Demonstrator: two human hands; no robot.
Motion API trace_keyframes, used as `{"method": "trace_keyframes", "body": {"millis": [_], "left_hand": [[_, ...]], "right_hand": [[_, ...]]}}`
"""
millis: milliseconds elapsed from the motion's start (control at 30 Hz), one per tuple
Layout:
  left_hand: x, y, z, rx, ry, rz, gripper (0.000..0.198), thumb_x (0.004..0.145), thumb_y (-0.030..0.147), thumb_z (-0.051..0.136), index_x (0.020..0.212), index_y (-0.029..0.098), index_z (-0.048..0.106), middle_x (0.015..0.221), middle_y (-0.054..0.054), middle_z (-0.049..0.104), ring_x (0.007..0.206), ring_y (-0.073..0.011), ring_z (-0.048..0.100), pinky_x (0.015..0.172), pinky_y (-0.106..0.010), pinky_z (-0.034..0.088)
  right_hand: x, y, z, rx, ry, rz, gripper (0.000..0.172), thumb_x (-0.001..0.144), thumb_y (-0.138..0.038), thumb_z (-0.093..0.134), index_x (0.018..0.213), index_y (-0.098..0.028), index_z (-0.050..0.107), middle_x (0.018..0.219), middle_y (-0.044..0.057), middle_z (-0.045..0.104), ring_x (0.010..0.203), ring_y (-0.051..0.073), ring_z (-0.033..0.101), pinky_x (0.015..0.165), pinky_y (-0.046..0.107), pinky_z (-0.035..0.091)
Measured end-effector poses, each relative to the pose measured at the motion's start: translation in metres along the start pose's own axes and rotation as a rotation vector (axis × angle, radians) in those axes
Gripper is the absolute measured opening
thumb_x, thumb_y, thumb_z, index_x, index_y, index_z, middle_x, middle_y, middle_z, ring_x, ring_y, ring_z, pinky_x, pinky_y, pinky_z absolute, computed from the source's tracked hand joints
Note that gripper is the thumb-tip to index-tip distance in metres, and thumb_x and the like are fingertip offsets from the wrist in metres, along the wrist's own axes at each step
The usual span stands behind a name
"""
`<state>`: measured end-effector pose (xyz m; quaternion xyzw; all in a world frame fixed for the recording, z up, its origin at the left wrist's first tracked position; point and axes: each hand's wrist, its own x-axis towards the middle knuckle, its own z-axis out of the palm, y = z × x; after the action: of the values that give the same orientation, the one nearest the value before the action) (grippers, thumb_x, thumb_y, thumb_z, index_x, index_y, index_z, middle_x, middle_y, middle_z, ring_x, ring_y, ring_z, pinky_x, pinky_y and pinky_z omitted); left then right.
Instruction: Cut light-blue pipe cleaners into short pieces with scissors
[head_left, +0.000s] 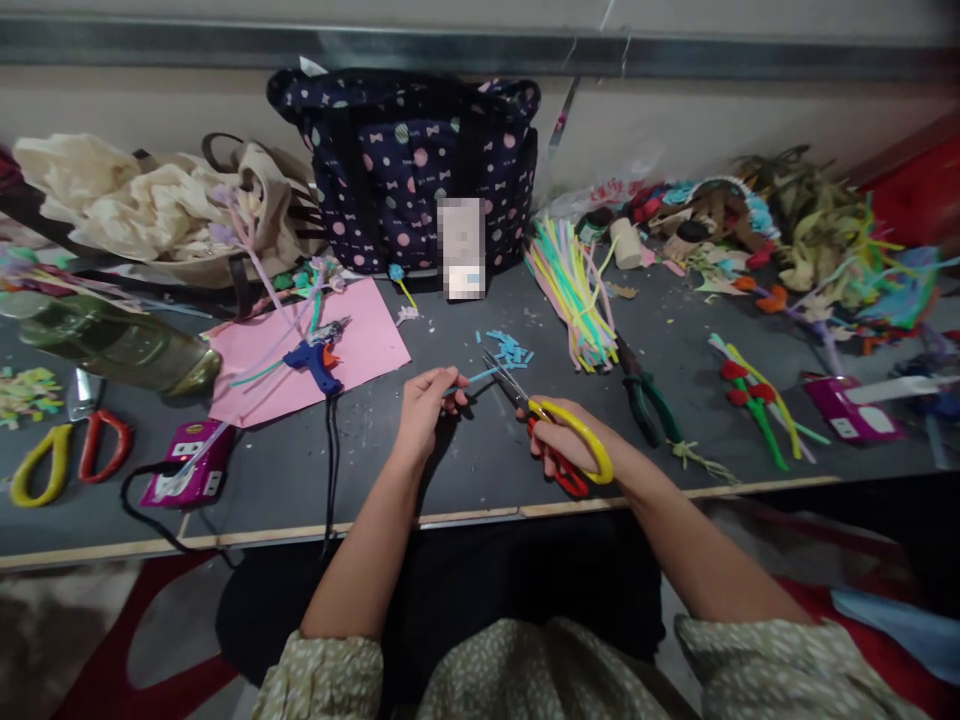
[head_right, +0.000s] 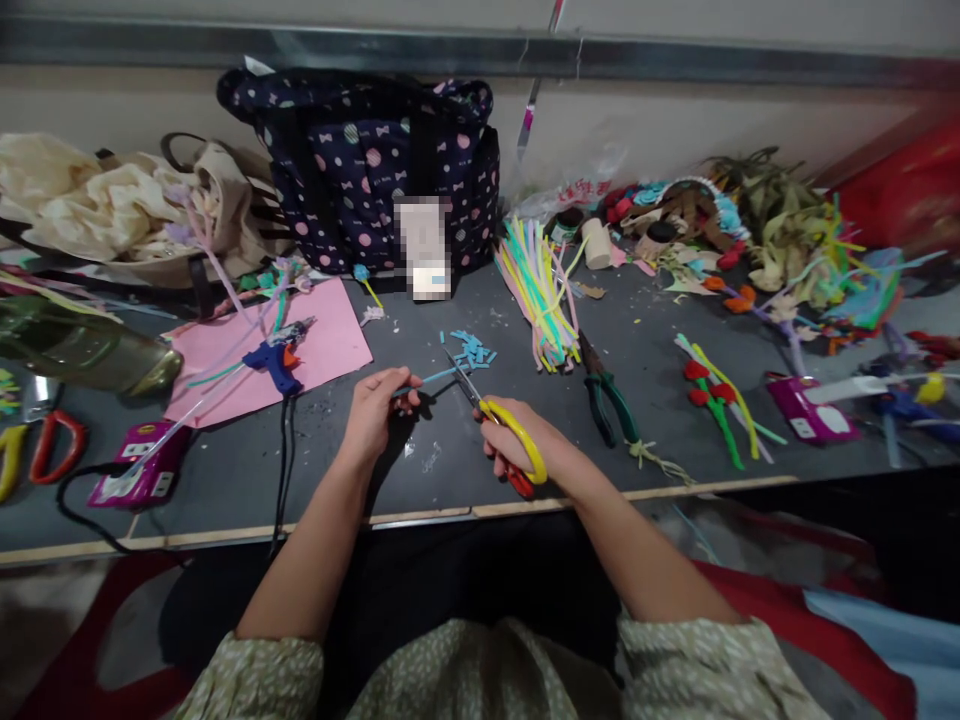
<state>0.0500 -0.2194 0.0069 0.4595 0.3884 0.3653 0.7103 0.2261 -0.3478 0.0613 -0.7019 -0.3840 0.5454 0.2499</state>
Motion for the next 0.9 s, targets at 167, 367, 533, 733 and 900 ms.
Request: {"method": "trace_keyframes", "body": {"millis": [167,367,533,733,900], "left_hand": [[-0.002,0.003,0.000,0.000,0.016,0.010,0.031,0.077,0.044,0.073,0.069,0.015,0.074,0.055,-0.003,0.060,0.049,-0.0095,0.050,0.046,-0.021,0.038],[0.000,0.002,-0.002,-0.033,0.050,0.002,0.030,0.076,0.043,0.074,0.070,0.014,0.073,0.055,-0.003,0.060,0.049,-0.0090,0.052,0.047,-0.019,0.040],[0.006,0.000,-0.005,-0.118,0.112,0.119,0.028,0.077,0.041,0.073,0.070,0.014,0.071,0.058,-0.002,0.061,0.049,-0.0085,0.053,0.050,-0.020,0.046],[0.009,0.004,-0.007,-0.174,0.179,0.189,0.028,0.076,0.041,0.072,0.072,0.013,0.069,0.059,-0.002,0.061,0.049,-0.0085,0.054,0.050,-0.019,0.047],[0.011,0.003,-0.010,-0.238,0.232,0.264,0.025,0.069,0.037,0.078,0.072,0.015,0.066,0.066,-0.001,0.062,0.052,-0.0081,0.055,0.048,-0.019,0.047]], "right_hand": [[0.007,0.007,0.002,-0.010,0.000,0.003,0.028,0.082,-0.020,0.048,0.110,-0.021,0.052,0.062,-0.006,0.059,0.039,0.013,0.060,0.036,0.019,0.043],[0.016,0.027,0.001,0.034,0.065,-0.059,0.031,0.085,-0.025,0.047,0.116,-0.023,0.052,0.054,-0.010,0.052,0.038,0.013,0.060,0.035,0.017,0.040],[0.017,0.052,-0.005,0.037,0.112,-0.145,0.026,0.090,-0.032,0.045,0.113,-0.022,0.052,0.061,-0.007,0.058,0.039,0.012,0.058,0.037,0.019,0.042],[0.005,0.047,-0.006,-0.089,0.087,-0.258,0.024,0.094,-0.035,0.040,0.108,-0.021,0.054,0.066,-0.005,0.062,0.041,0.011,0.055,0.044,0.022,0.044],[-0.003,0.023,-0.007,-0.731,0.315,-0.307,0.021,0.091,-0.027,0.048,0.104,-0.019,0.061,0.083,0.007,0.072,0.073,0.022,0.069,0.064,0.027,0.045]]}}
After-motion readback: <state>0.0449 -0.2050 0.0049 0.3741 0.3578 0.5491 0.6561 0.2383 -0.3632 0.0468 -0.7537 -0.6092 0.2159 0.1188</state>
